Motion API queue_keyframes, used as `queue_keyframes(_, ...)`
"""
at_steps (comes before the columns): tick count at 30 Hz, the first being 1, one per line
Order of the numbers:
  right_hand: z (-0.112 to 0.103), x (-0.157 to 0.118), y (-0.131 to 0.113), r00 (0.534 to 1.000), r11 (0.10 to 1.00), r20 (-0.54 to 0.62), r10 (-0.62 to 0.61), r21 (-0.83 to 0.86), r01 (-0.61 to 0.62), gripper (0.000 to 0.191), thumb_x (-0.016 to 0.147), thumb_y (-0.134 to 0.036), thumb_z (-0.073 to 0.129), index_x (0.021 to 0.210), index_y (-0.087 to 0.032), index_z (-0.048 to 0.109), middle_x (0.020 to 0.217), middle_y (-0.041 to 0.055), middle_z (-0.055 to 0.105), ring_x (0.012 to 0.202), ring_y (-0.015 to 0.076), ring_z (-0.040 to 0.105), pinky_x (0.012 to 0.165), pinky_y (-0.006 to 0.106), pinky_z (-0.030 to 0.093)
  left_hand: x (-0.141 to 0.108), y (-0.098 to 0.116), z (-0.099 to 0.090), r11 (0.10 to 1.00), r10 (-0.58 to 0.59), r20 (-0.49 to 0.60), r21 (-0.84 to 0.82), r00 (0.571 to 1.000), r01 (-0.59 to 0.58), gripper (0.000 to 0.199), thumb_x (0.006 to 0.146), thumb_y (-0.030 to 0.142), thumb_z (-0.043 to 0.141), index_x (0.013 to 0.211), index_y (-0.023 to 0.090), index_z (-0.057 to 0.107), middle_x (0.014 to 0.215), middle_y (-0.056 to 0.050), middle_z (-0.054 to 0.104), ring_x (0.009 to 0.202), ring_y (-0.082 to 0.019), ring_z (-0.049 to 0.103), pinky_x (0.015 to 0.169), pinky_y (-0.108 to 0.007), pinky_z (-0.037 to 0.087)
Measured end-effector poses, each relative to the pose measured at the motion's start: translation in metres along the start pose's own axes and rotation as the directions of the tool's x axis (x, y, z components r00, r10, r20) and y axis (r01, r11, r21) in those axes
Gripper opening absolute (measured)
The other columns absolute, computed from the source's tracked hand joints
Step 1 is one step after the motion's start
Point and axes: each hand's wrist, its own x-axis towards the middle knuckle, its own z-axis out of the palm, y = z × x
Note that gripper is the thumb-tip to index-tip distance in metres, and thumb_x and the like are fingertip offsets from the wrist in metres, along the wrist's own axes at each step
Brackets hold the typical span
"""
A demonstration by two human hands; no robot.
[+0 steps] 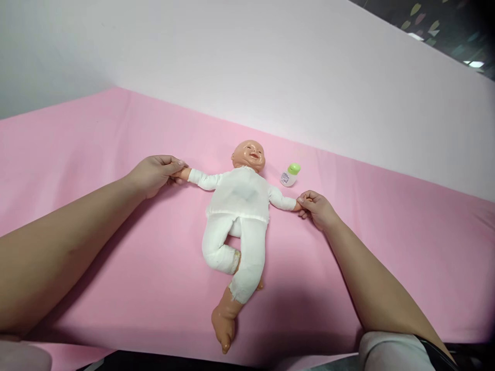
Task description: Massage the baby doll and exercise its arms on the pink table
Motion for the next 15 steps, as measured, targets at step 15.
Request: queue_keyframes(15,-0.001,0.007,0.005,0.996,0.998,-0.089,-0.01,0.056,0.015,0.047,0.089,-0.057,0.079,0.115,-0.019,0.069,0.06,-0.0028,0.058,0.044,0.0104,0.043,0.042,0.022,0.032,-0.005,0.012,0.006,0.988,-0.053,-0.008,-0.147,0.999,0.052,0.049,0.07,0.035,0.091,0.11,0.011,0.075,0.092,-0.01,0.077,0.079,-0.02,0.07,0.09,-0.047,0.059)
